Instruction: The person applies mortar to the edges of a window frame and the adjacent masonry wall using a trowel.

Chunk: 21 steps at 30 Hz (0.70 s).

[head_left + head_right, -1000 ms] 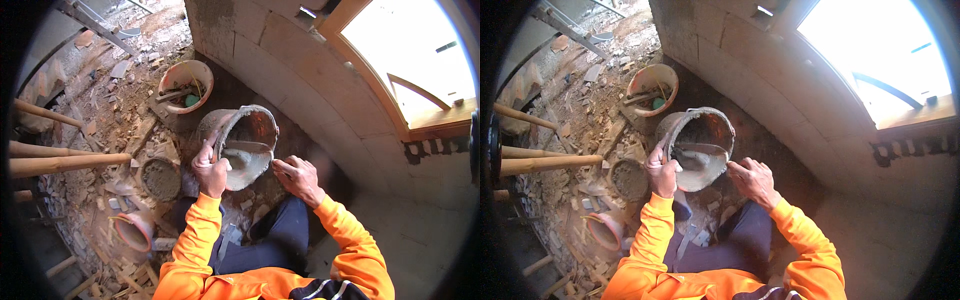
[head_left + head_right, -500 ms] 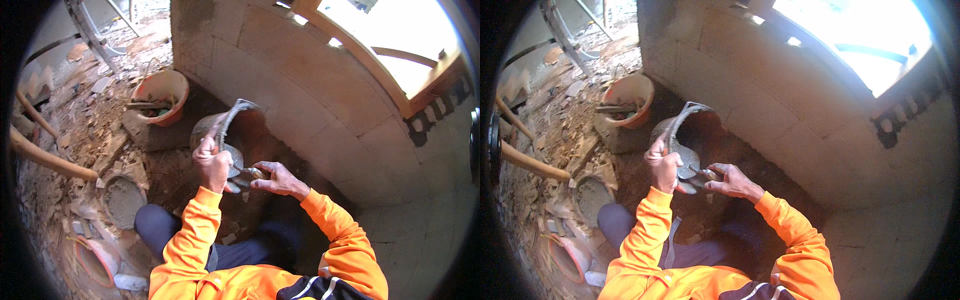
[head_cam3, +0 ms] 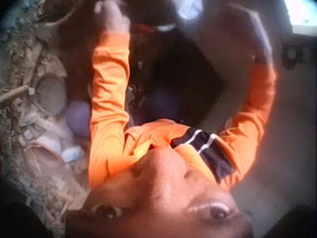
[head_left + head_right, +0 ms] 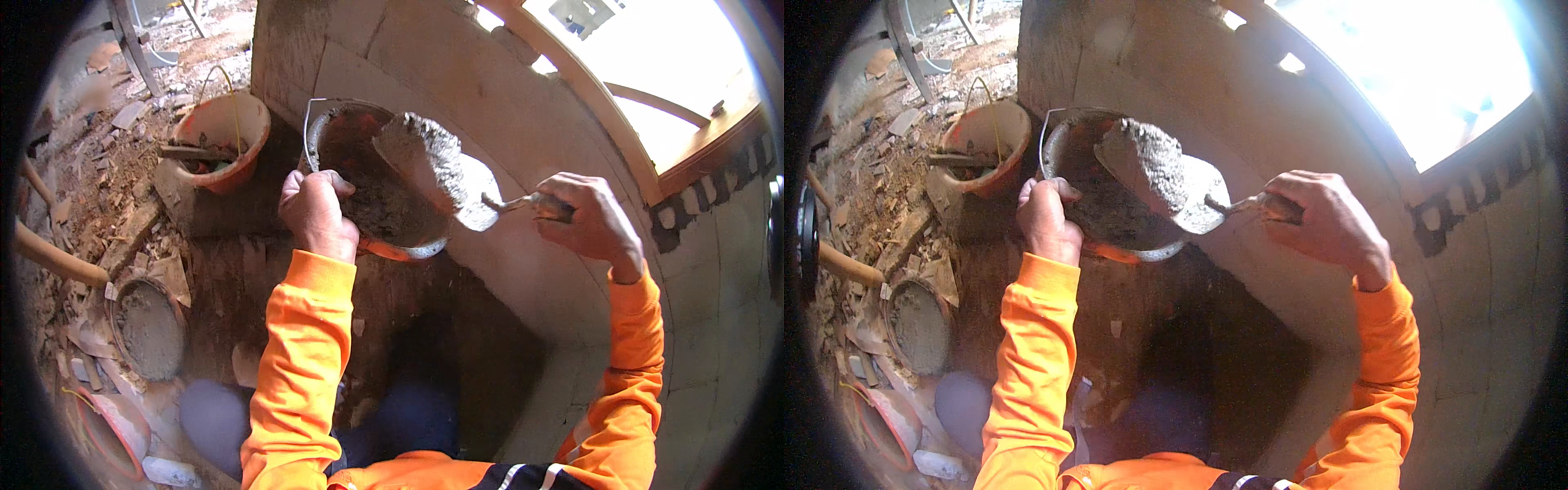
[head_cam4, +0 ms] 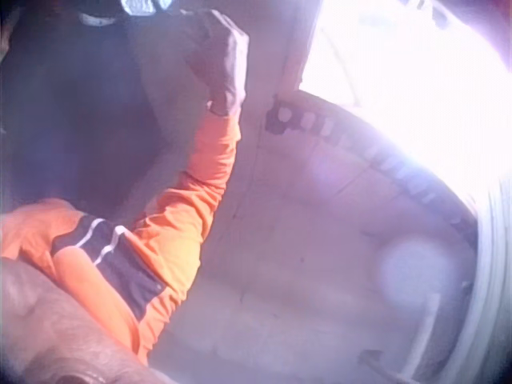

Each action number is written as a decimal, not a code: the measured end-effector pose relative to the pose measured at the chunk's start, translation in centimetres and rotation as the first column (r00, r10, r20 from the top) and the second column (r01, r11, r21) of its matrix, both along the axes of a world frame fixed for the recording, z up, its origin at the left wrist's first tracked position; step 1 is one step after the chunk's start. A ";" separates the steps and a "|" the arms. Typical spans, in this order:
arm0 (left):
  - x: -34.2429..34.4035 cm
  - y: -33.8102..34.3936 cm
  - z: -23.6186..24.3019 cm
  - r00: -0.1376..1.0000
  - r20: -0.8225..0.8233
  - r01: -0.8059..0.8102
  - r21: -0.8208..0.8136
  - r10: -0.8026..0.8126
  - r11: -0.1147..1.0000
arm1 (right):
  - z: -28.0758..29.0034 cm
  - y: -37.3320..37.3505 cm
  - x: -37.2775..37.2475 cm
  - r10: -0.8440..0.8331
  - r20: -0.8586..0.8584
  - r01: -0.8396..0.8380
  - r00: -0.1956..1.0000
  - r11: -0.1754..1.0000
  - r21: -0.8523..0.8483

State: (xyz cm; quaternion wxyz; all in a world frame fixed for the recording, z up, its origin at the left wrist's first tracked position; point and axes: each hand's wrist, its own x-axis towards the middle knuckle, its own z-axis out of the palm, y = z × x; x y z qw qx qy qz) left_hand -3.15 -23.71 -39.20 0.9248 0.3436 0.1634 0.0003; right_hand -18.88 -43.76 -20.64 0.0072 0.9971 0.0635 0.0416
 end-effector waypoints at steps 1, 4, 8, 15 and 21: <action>0.8 -0.3 -0.1 1.000 0.004 0.004 -0.022 -0.004 1.000 | 1.5 0.5 0.6 -0.030 -0.002 0.030 1.000 1.000 0.009; 1.3 0.1 1.5 0.998 -0.043 0.042 -0.005 -0.042 0.999 | 4.8 -0.2 2.6 -0.078 -0.004 0.078 0.997 0.994 0.080; 2.6 -0.6 -0.5 0.999 -0.038 -0.030 0.038 0.031 0.999 | 7.6 -3.6 6.0 -0.326 -0.035 0.316 0.945 0.878 0.359; 3.3 -0.4 -1.4 0.996 -0.082 0.020 0.029 -0.018 0.999 | 10.3 -7.2 12.0 -0.394 0.041 0.341 0.918 0.838 0.426; 2.7 -0.9 -2.1 0.995 -0.088 0.043 0.044 -0.039 0.998 | 9.4 -7.1 12.3 -0.520 0.029 0.488 0.854 0.818 0.304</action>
